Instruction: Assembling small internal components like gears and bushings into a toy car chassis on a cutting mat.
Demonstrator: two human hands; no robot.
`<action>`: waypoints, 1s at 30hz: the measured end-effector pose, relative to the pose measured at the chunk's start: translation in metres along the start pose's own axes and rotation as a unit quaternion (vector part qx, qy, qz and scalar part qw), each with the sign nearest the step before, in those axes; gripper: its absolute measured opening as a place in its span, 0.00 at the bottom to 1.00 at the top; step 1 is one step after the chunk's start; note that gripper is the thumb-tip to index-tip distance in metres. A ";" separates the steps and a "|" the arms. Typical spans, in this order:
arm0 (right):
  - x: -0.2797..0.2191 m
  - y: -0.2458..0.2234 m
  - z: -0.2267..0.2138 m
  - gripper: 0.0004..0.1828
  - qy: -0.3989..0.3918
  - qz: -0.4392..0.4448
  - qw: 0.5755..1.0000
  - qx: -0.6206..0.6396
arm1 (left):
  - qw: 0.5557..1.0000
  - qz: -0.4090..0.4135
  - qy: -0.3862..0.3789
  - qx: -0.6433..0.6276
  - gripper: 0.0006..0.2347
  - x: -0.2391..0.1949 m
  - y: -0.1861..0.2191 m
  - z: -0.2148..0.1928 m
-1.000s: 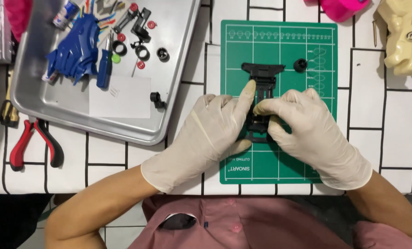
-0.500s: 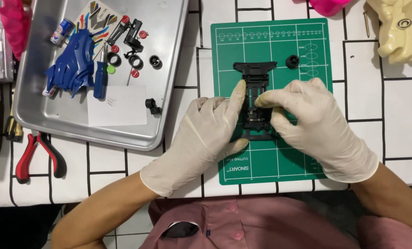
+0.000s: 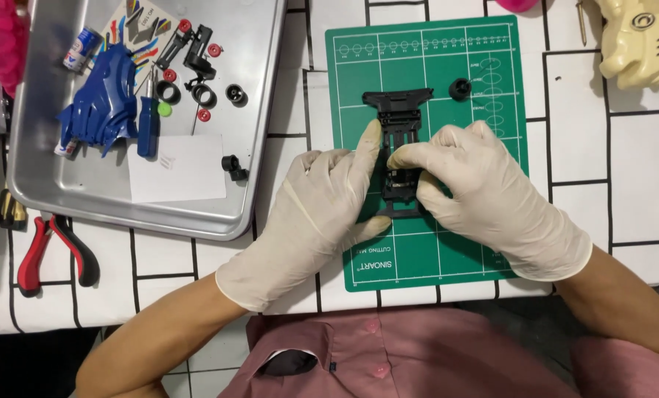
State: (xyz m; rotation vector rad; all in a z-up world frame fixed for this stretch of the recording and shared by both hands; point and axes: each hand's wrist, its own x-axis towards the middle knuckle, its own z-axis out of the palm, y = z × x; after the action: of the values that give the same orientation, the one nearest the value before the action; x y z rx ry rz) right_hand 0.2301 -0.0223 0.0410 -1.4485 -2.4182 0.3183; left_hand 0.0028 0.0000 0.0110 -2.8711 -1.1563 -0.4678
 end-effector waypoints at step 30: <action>-0.008 0.004 0.001 0.24 0.062 -0.041 0.995 -0.069 | 0.999 -0.014 -0.012 -0.029 0.60 -0.003 0.005 -0.003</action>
State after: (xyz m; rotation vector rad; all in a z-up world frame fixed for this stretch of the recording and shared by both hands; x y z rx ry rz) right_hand 0.2366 -0.0269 0.0372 -1.3746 -2.4313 0.0405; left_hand 0.0033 -0.0059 0.0136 -2.9200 -1.2082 -0.4774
